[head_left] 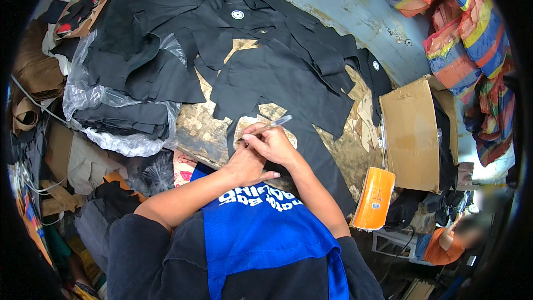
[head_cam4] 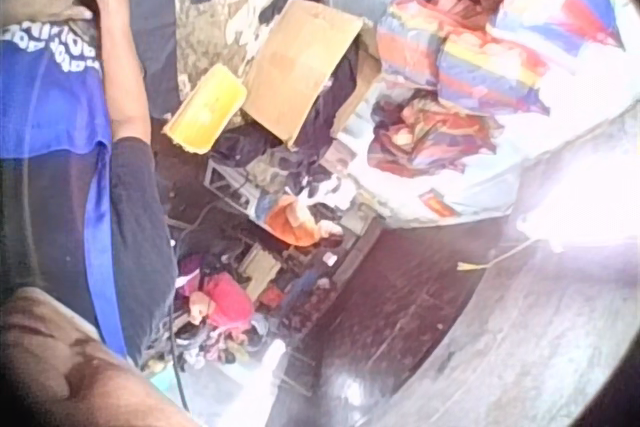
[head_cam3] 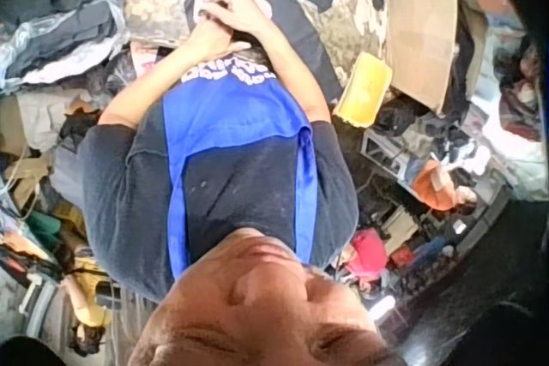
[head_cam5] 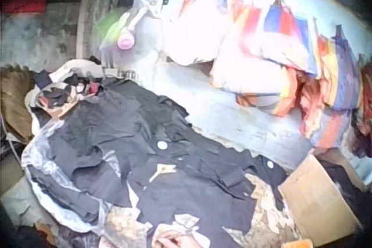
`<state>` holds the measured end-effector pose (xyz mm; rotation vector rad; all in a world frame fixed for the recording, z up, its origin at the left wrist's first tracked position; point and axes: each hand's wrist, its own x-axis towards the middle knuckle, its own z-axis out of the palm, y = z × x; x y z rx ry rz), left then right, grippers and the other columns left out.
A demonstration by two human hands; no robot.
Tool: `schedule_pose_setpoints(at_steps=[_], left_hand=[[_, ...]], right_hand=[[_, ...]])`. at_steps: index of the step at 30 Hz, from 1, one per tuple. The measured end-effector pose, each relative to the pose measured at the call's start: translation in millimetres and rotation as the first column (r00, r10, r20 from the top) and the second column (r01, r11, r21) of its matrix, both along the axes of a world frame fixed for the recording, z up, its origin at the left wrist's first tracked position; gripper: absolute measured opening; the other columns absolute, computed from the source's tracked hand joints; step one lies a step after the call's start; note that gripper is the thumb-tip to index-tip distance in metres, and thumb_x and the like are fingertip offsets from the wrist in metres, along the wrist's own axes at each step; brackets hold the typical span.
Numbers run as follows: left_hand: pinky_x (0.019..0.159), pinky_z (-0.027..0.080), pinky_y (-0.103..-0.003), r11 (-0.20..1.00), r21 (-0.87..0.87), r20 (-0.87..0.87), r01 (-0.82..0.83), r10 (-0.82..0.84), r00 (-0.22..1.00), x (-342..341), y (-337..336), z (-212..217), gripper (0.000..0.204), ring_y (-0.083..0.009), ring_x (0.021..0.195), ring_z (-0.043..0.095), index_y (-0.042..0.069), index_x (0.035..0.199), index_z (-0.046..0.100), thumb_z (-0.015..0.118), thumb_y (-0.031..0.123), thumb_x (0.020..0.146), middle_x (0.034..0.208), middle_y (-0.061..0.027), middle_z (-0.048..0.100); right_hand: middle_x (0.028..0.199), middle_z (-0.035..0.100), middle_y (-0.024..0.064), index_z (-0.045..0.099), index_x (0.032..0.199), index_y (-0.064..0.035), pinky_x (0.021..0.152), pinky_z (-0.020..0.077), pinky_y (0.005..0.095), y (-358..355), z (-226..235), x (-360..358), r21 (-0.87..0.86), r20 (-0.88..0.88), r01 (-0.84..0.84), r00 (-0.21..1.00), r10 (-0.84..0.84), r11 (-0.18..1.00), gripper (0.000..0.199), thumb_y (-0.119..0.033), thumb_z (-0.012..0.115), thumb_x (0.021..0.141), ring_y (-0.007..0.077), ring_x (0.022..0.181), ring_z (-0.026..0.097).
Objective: The person lays out black fabric on a worktable, places a cardboard pattern on top, and uses a white marker to trace the pattern outline onto the fabric. The person repeats this process with multiple pattern pieces, moving them to different positions on the fabric to mark several shapes.
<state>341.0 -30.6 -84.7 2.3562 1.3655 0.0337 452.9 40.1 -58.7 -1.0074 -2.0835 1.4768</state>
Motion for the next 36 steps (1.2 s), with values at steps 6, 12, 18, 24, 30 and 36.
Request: schedule_pose_setpoints(at_steps=[6, 12, 18, 24, 30, 36], left_hand=[[0.111, 0.008, -0.055, 1.000, -0.022, 0.149, -0.002, 0.005, 0.989, -0.9, -1.0, -7.8, 0.088, -0.0421, 0.137, 0.015, -0.005, 0.137, 0.033, 0.046, 0.063, 0.084, 0.142, -0.0283, 0.030], [0.108, -0.003, -0.064, 0.994, 0.099, 0.089, -0.035, 0.026, 0.996, -0.8, 0.3, -9.6, 0.092, -0.0462, 0.138, 0.004, -0.003, 0.141, 0.028, 0.043, 0.066, 0.083, 0.145, -0.0280, 0.023], [0.107, 0.000, -0.065, 1.000, 0.005, 0.093, 0.004, -0.004, 0.996, -3.1, 1.0, -3.1, 0.085, -0.0445, 0.139, 0.005, 0.006, 0.143, 0.030, 0.043, 0.065, 0.084, 0.146, -0.0270, 0.022], [0.108, 0.002, -0.064, 0.999, -0.037, 0.113, -0.024, 0.028, 0.993, -1.5, 1.5, -0.4, 0.087, -0.0405, 0.140, 0.005, 0.005, 0.144, 0.026, 0.046, 0.065, 0.083, 0.148, -0.0255, 0.019], [0.108, 0.002, -0.063, 0.999, -0.037, 0.091, -0.032, 0.036, 0.995, -0.1, 1.8, -1.4, 0.088, -0.0376, 0.142, 0.003, 0.007, 0.146, 0.024, 0.047, 0.064, 0.083, 0.151, -0.0243, 0.013], [0.108, -0.001, -0.063, 0.991, -0.088, 0.042, -0.098, 0.102, 0.994, -15.9, -4.2, 2.6, 0.083, -0.0365, 0.142, 0.002, 0.011, 0.146, 0.024, 0.046, 0.063, 0.084, 0.152, -0.0235, 0.009]], right_hand=[[0.081, 0.067, 0.0143, 0.064, 0.076, 0.0054, 0.062, 0.0495, 0.0336, 10.6, 0.9, -17.6, 0.234, 0.153, -0.157, 0.981, 0.123, 0.959, 0.022, -0.015, 0.064, 0.083, 0.0274, 0.070, 0.062], [0.081, 0.066, 0.0153, 0.062, 0.066, 0.0086, 0.059, 0.0491, 0.0316, 29.3, -3.8, -30.7, 0.356, -0.013, 0.134, 0.990, -0.139, 0.925, 0.024, -0.010, 0.063, 0.083, 0.0254, 0.065, 0.063], [0.077, 0.065, 0.0172, 0.063, 0.084, 0.0068, 0.060, 0.0495, 0.0325, 25.2, -8.1, -28.7, 0.348, 0.001, 0.235, 0.968, -0.252, 0.907, 0.016, -0.009, 0.062, 0.083, 0.0260, 0.064, 0.064], [0.079, 0.065, 0.0196, 0.063, 0.083, 0.0066, 0.062, 0.0503, 0.0346, 25.1, -2.3, -11.5, 0.456, 0.055, 0.263, 0.945, -0.322, 0.850, 0.014, -0.007, 0.061, 0.082, 0.0295, 0.069, 0.066], [0.080, 0.065, 0.0157, 0.063, 0.084, 0.0048, 0.063, 0.0501, 0.0334, 27.7, -16.7, -5.4, 0.525, -0.145, 0.386, 0.919, -0.367, 0.758, 0.009, -0.004, 0.060, 0.083, 0.0285, 0.069, 0.065], [0.082, 0.062, 0.0156, 0.053, 0.099, 0.0056, 0.061, 0.0578, 0.0287, 15.0, -25.4, 44.2, -0.228, -0.484, 0.671, 0.551, -0.680, 0.706, 0.021, -0.015, 0.052, 0.095, 0.0226, 0.071, 0.067]])
